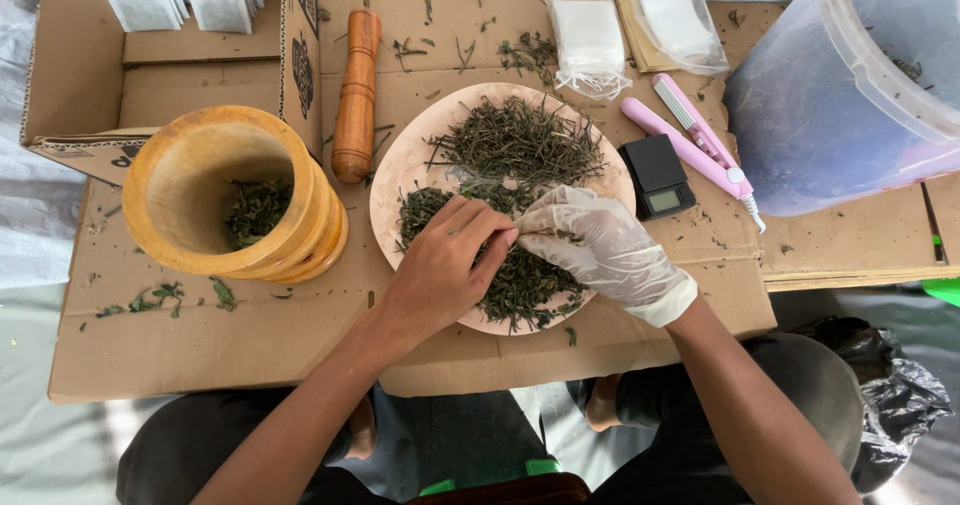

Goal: The person sorts dried green herbs on a pink plate, picking through the pile with gloved hands and occasionally transferring portions into a wooden mortar. The workspace includes a digital scale, a pink sealing tool, and empty tea bags nearby.

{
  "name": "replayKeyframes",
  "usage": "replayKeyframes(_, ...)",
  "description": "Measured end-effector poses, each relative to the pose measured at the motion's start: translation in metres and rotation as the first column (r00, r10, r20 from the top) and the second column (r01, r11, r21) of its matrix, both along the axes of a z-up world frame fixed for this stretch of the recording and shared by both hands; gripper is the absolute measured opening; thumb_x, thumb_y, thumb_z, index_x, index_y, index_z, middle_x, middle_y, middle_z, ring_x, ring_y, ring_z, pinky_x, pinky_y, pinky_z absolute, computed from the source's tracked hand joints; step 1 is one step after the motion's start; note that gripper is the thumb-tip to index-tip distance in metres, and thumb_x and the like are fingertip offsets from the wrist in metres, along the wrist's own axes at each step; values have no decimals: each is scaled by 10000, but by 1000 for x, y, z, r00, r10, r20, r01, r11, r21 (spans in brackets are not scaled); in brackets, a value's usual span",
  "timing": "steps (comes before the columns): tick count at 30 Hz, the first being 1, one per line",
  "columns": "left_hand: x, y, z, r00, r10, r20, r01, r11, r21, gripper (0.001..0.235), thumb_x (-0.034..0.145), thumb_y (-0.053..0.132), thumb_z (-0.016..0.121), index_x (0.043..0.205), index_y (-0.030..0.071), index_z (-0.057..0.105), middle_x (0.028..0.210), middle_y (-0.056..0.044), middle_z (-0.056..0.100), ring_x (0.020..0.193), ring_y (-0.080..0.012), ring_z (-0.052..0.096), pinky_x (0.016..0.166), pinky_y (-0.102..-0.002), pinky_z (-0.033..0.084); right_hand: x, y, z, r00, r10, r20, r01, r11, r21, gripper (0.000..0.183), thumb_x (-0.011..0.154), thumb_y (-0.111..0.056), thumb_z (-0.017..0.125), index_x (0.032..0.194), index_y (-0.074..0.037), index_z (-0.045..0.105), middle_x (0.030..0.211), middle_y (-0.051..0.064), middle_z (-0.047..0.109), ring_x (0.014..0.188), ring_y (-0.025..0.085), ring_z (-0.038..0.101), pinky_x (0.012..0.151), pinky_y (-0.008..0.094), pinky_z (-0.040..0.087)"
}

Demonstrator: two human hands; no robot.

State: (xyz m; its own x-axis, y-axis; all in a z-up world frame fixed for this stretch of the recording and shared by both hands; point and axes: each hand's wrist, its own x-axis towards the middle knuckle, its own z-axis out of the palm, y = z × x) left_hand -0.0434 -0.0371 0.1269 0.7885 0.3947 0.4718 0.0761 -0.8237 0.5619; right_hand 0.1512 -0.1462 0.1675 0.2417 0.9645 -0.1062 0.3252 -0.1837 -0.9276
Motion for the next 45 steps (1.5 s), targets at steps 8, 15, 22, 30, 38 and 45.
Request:
replayKeyframes(8,-6,12,-8,998,1,-56,-2,1000,-22,196,1174,208,573,1093,102,717,892,-44,616,866,-196,643,782,-315,567,46,6,-27,914,-134,382,64,979,192,394,993,-281,878,1323,-85,791,1229,155,755,1152,309,721,945,420,610)
replayKeyframes(15,-4,5,-6,986,-29,-163,57,983,172,153,1145,134,615,1033,52,681,992,-85,517,920,-240,552,783,-372,525,7,1,4,941,107,322,-91,994,-63,269,1013,-206,805,1247,-74,821,1204,186,799,1154,329,751,1015,465,603)
replayKeyframes(22,0,4,-24,977,-2,-211,56,967,248,178,1127,157,633,972,87,686,1008,-39,436,912,-190,459,761,-334,453,15,1,-72,841,216,496,-233,972,-28,462,945,-247,835,1382,-133,737,1218,128,699,1162,357,703,953,484,606)
replayKeyframes(30,4,1,-31,988,53,-145,2,934,357,178,1089,133,664,912,117,671,977,-7,404,896,-174,444,733,-321,413,14,2,-85,812,218,542,-246,969,-21,262,1068,-312,727,1300,-190,716,1165,52,664,1198,310,702,981,420,603)
replayKeyframes(38,2,2,-22,991,68,-112,-29,947,320,203,1115,149,622,913,129,620,973,-3,408,883,-171,441,725,-321,418,14,3,-44,885,149,442,-155,988,-22,236,1016,-203,782,1245,-150,805,1121,85,749,1130,301,764,902,406,644)
replayKeyframes(45,0,5,-23,989,72,-127,-29,950,310,150,1140,135,570,1008,119,640,968,-26,497,899,-184,544,755,-309,472,16,3,-37,935,61,349,-58,998,-19,223,997,-92,782,1216,-116,815,1149,137,786,1185,329,758,956,431,637)
